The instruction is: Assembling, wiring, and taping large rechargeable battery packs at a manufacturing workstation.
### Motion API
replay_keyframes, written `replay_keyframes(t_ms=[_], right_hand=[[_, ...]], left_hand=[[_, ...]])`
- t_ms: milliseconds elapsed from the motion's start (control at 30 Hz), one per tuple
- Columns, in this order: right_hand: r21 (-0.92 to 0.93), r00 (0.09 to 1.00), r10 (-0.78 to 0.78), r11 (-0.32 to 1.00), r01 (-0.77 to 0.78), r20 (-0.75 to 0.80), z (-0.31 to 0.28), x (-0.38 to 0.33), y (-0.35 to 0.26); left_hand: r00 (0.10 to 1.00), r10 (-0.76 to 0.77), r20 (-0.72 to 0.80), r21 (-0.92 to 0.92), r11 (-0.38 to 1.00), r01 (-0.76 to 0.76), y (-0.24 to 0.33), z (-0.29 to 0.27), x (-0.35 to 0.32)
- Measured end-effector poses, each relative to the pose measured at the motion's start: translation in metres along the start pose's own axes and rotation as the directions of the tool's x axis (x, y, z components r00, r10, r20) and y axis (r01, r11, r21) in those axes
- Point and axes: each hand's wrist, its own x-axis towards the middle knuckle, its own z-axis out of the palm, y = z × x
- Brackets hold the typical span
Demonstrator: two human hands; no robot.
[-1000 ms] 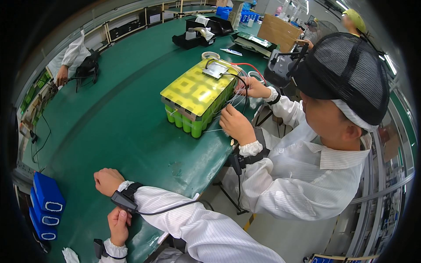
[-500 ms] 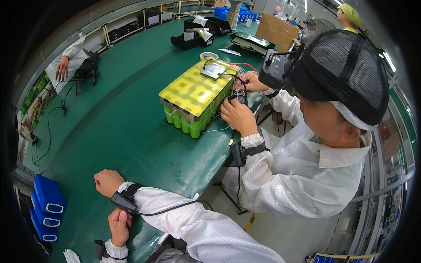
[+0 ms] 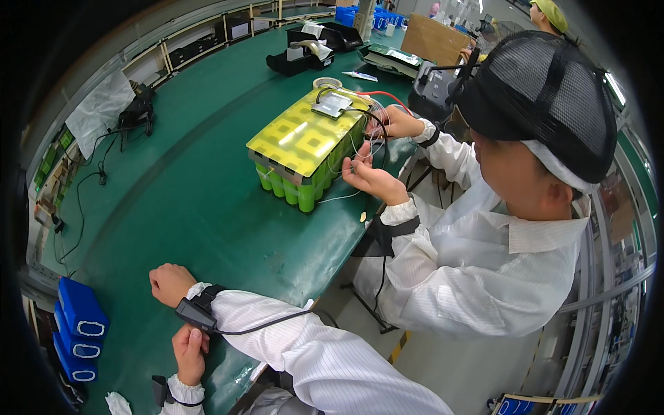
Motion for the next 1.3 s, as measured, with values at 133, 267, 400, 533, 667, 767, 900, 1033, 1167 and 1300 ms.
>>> replay_keyframes(t_ms=[133,267,400,533,667,767,900,1033,1167,1300], right_hand=[[0.030,0.972,-0.159,0.986,0.166,-0.173,-0.033,-0.011,-0.027],[-0.239,0.595,-0.271,0.962,0.135,-0.756,-0.140,-0.071,-0.037],[-0.290,0.440,-0.103,0.877,-0.383,-0.892,-0.254,-0.108,0.050],[-0.263,0.510,0.068,0.795,-0.547,-0.857,-0.262,-0.099,0.085],[-0.276,0.586,0.059,0.841,-0.465,-0.808,-0.253,-0.106,0.088],[-0.120,0.550,0.099,0.929,-0.349,-0.829,-0.254,-0.105,0.092],[-0.123,0.515,0.069,0.936,-0.330,-0.855,-0.260,-0.117,0.112],[0.073,0.465,0.186,0.965,-0.250,-0.866,-0.244,-0.120,0.097],[0.212,0.489,0.237,0.971,-0.107,-0.840,-0.205,-0.132,0.052],[-0.131,0.691,-0.206,0.978,0.160,-0.693,-0.154,-0.120,-0.005]], left_hand=[[1.000,0.014,0.000,-0.038,0.999,-0.014,-0.013,-0.008,0.000],[1.000,0.012,-0.013,-0.028,1.000,-0.012,-0.001,-0.006,0.001],[0.999,0.036,0.032,-0.038,0.999,-0.034,-0.001,0.007,0.007],[0.999,0.037,0.006,-0.045,0.998,-0.037,-0.005,0.002,0.006],[0.999,0.034,-0.002,-0.028,0.999,-0.034,-0.005,0.000,0.003],[1.000,0.030,-0.005,-0.029,0.999,-0.030,-0.003,0.000,0.003],[0.999,0.029,0.016,-0.048,0.998,-0.029,-0.006,0.004,0.004],[0.999,0.026,0.022,-0.025,0.999,-0.026,-0.004,0.001,0.004],[1.000,0.028,0.006,-0.036,0.999,-0.028,-0.004,0.000,0.003],[1.000,0.029,0.010,-0.021,0.999,-0.029,-0.006,-0.002,0.003]])
